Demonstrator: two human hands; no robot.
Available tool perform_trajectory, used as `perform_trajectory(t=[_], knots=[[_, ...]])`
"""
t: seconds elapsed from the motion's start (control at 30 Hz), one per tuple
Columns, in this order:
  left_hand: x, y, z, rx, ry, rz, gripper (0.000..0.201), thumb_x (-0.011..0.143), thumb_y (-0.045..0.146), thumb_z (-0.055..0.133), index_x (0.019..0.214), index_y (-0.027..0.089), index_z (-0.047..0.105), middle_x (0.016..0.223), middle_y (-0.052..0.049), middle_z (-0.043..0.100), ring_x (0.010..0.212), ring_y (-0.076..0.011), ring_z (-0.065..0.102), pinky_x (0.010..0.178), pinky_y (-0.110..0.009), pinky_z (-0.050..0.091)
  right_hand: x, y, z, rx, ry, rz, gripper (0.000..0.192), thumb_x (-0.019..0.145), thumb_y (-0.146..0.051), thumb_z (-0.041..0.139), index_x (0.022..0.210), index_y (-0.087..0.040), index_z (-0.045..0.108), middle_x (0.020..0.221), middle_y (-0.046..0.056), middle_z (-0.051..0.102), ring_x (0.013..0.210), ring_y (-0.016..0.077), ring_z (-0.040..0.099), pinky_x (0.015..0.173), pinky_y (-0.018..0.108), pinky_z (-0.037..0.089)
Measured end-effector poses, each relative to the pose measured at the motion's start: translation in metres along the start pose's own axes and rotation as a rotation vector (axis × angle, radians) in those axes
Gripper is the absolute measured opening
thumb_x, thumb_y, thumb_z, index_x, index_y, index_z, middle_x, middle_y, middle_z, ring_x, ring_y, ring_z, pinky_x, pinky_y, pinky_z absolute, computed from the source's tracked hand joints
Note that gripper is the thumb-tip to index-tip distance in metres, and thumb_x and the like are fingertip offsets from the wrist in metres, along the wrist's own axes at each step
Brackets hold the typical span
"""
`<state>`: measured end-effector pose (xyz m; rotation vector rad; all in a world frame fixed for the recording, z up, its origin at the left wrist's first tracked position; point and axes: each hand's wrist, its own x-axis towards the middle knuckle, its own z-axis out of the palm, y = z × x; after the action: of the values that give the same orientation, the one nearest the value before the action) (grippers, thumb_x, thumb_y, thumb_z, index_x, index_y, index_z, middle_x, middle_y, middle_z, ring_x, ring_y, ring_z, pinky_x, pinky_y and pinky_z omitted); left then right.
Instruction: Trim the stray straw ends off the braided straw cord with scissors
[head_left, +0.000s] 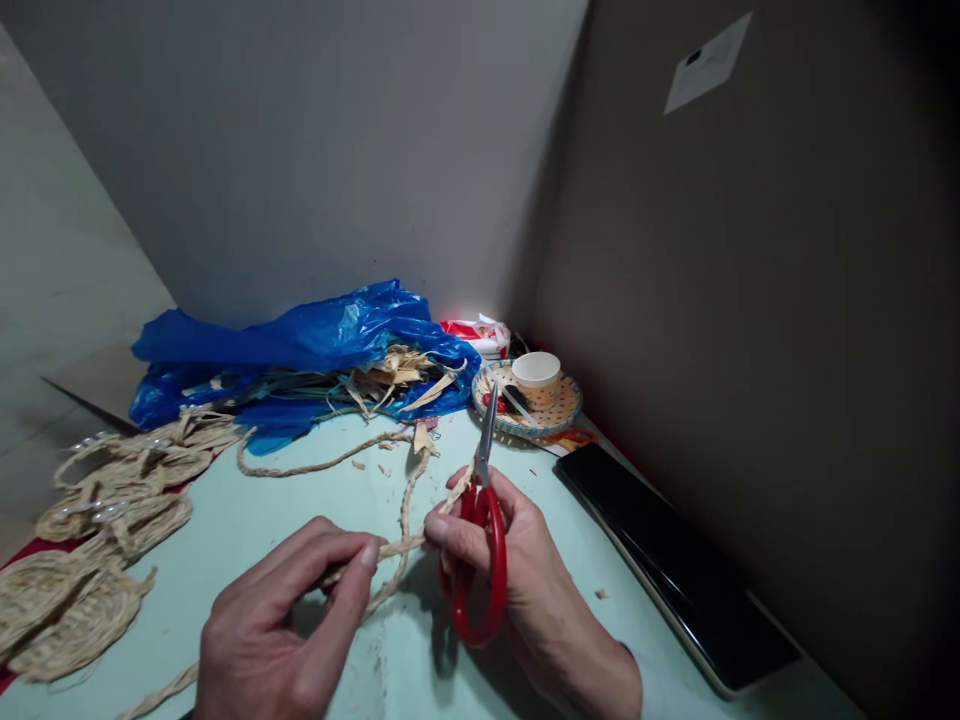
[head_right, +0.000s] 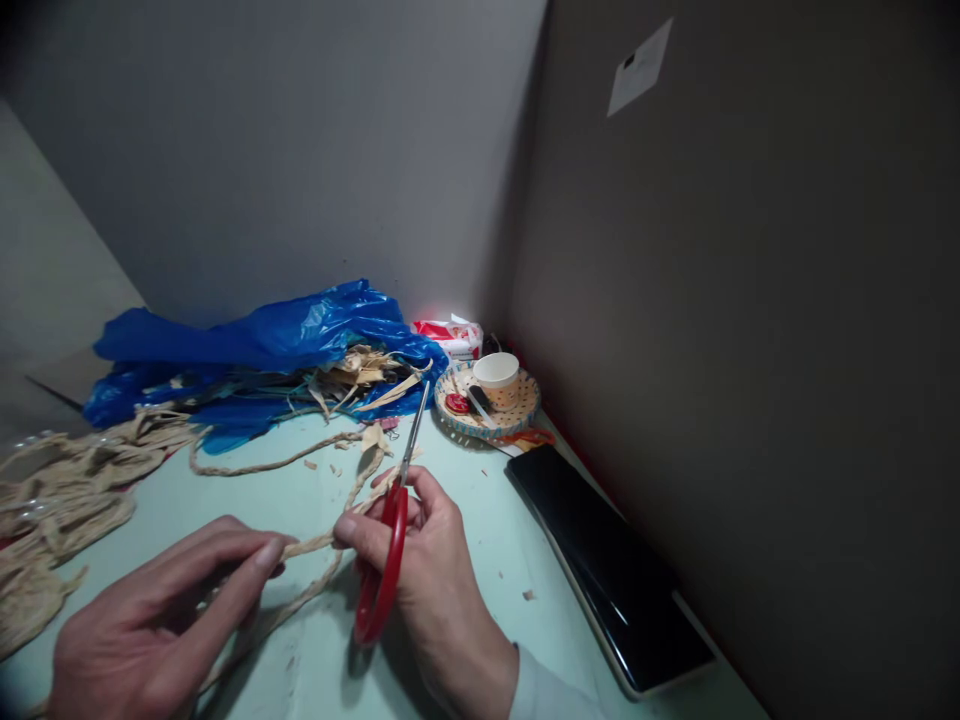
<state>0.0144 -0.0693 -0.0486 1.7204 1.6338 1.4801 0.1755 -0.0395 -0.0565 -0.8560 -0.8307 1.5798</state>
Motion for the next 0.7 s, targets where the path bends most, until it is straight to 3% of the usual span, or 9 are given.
perform_trajectory(t=[0.23, 0.43, 0.6, 0.7], knots=[[0.0, 0.006, 0.001, 0.091, 0.059, -0.091, 0.014, 0.079, 0.034, 0.067, 0.065, 0.032, 0.067, 0.058, 0.007, 0.064, 0.048, -0.0149, 0.05, 0.053, -0.026, 0.038, -0.004, 0.003, 0.002, -0.007, -0.028, 0.027, 0.046, 0.065, -0.034, 0.092, 0.09, -0.019, 0.056, 0.069, -0.001, 0.068, 0.051, 0.0084, 0.053, 0.047, 0.019, 0.039], [0.006, 0.002, -0.002, -0.166, -0.063, -0.264, 0.018, 0.087, 0.045, 0.066, 0.074, 0.033, 0.067, 0.055, 0.007, 0.061, 0.05, -0.0157, 0.053, 0.056, -0.023, 0.043, -0.002, 0.001, -0.002, 0.025, 0.008, 0.052, 0.044, 0.068, -0.037, 0.089, 0.089, -0.018, 0.054, 0.067, -0.001, 0.067, 0.052, 0.0086, 0.051, 0.049, 0.018, 0.04], [0.014, -0.008, -0.008, -0.299, -0.107, -0.256, 0.021, 0.087, 0.052, 0.068, 0.078, 0.033, 0.072, 0.078, 0.003, 0.067, 0.072, -0.0176, 0.057, 0.069, -0.018, 0.046, 0.004, 0.0, -0.009, 0.014, 0.046, 0.024, 0.043, 0.071, -0.036, 0.087, 0.091, -0.018, 0.053, 0.069, -0.001, 0.066, 0.057, 0.0091, 0.052, 0.052, 0.018, 0.042], [0.015, -0.008, -0.009, -0.353, -0.159, -0.305, 0.022, 0.088, 0.052, 0.067, 0.08, 0.032, 0.072, 0.081, 0.003, 0.065, 0.075, -0.0178, 0.055, 0.071, -0.018, 0.045, 0.006, 0.0, -0.011, 0.002, 0.052, 0.017, 0.041, 0.072, -0.035, 0.086, 0.092, -0.018, 0.054, 0.071, 0.0, 0.066, 0.058, 0.009, 0.052, 0.053, 0.018, 0.042]])
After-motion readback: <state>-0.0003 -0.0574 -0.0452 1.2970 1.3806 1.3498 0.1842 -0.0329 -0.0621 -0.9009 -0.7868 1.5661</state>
